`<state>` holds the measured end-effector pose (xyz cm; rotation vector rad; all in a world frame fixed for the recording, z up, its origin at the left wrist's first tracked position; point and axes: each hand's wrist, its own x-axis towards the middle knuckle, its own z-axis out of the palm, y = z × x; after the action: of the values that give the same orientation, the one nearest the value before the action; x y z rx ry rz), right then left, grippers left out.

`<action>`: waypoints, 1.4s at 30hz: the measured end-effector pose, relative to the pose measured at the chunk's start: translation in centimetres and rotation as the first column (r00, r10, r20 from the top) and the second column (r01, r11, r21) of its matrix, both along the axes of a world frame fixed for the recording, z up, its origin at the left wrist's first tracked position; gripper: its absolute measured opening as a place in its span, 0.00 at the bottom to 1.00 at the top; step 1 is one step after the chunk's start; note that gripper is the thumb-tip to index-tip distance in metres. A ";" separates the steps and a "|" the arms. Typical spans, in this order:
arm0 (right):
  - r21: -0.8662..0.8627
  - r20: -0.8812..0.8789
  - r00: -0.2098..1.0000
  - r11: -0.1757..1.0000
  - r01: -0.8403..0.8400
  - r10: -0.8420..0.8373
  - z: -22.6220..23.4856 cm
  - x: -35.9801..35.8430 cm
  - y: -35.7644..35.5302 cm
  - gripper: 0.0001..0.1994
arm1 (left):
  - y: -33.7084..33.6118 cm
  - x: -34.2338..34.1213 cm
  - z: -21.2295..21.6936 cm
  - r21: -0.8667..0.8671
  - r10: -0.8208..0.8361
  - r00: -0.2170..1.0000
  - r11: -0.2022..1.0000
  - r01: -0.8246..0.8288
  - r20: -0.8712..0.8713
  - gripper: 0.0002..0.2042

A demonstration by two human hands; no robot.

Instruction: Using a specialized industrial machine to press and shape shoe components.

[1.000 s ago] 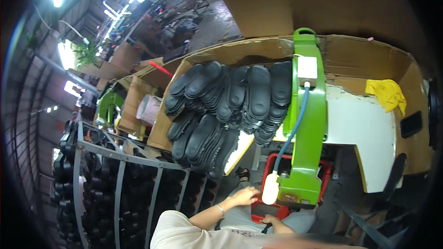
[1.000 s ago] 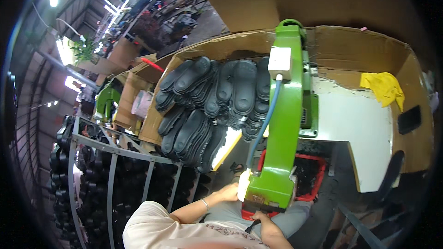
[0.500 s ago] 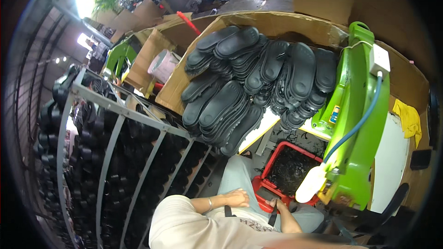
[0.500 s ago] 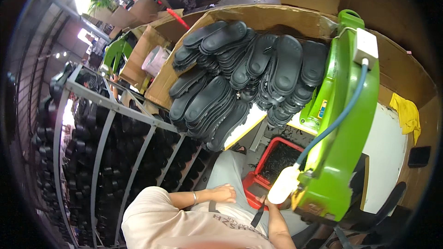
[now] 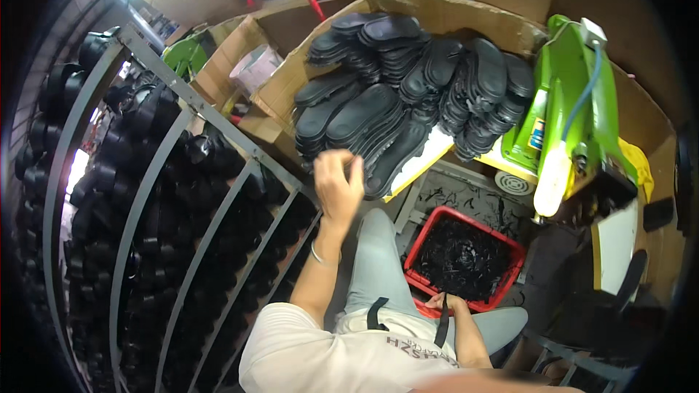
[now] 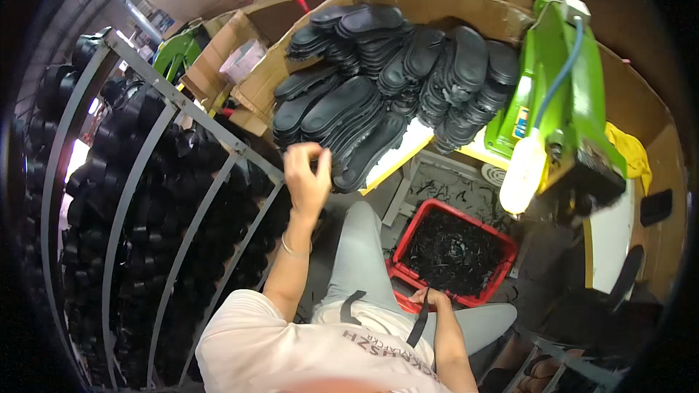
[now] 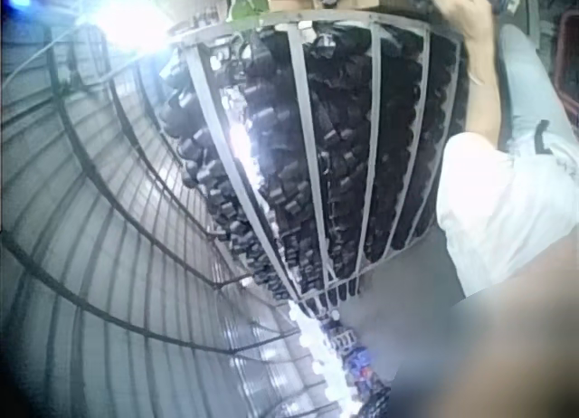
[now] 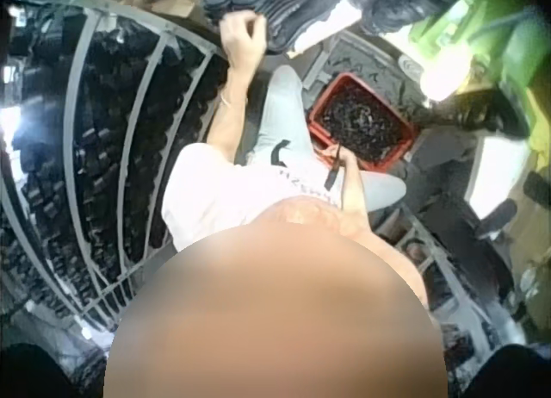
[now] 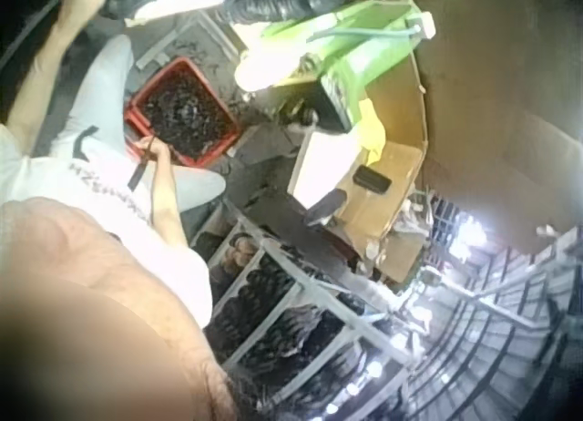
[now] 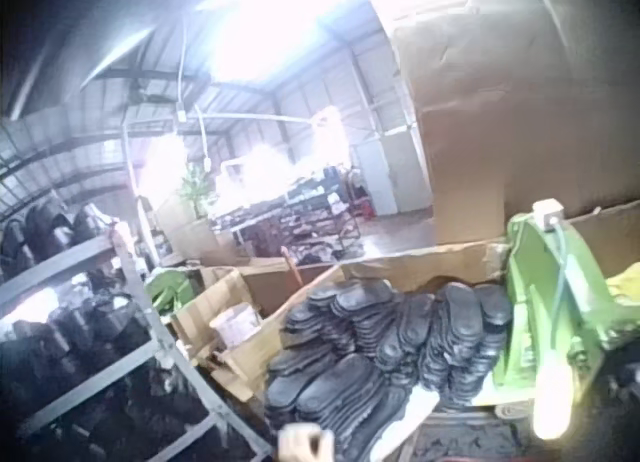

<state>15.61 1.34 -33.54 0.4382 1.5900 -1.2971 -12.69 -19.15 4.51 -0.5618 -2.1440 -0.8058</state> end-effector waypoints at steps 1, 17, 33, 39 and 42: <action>-0.006 -0.198 0.978 0.998 -0.063 0.060 -3.1 0.9 0.9 0.18 | 0.3 -1.8 1.0 -0.078 0.110 0.994 0.991 -0.110 0.000 0.13; -0.091 -0.635 0.511 0.713 0.696 -0.580 16.2 3.1 3.1 0.17 | -5.0 -0.6 4.1 0.200 -0.224 0.974 0.954 0.222 -0.012 0.16; -0.805 0.036 -0.433 -0.283 0.521 -0.901 24.7 8.3 -0.9 0.24 | 12.6 16.5 -5.1 0.994 -0.895 -0.435 0.064 0.088 0.096 0.26; -0.786 0.193 -0.324 -0.344 0.514 -0.926 20.8 8.3 -2.3 0.27 | 17.2 17.2 -5.5 0.940 -0.880 -0.346 0.262 0.220 0.326 0.10; -0.817 0.113 -0.267 -0.243 0.523 -0.957 22.1 7.0 -2.3 0.28 | 19.7 15.9 -3.2 0.771 -0.796 -0.253 0.366 0.520 0.549 0.09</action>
<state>22.65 -0.96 -11.49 0.8802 0.7993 -3.5456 3.17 0.59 1.36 -1.5852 -2.4209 -2.7006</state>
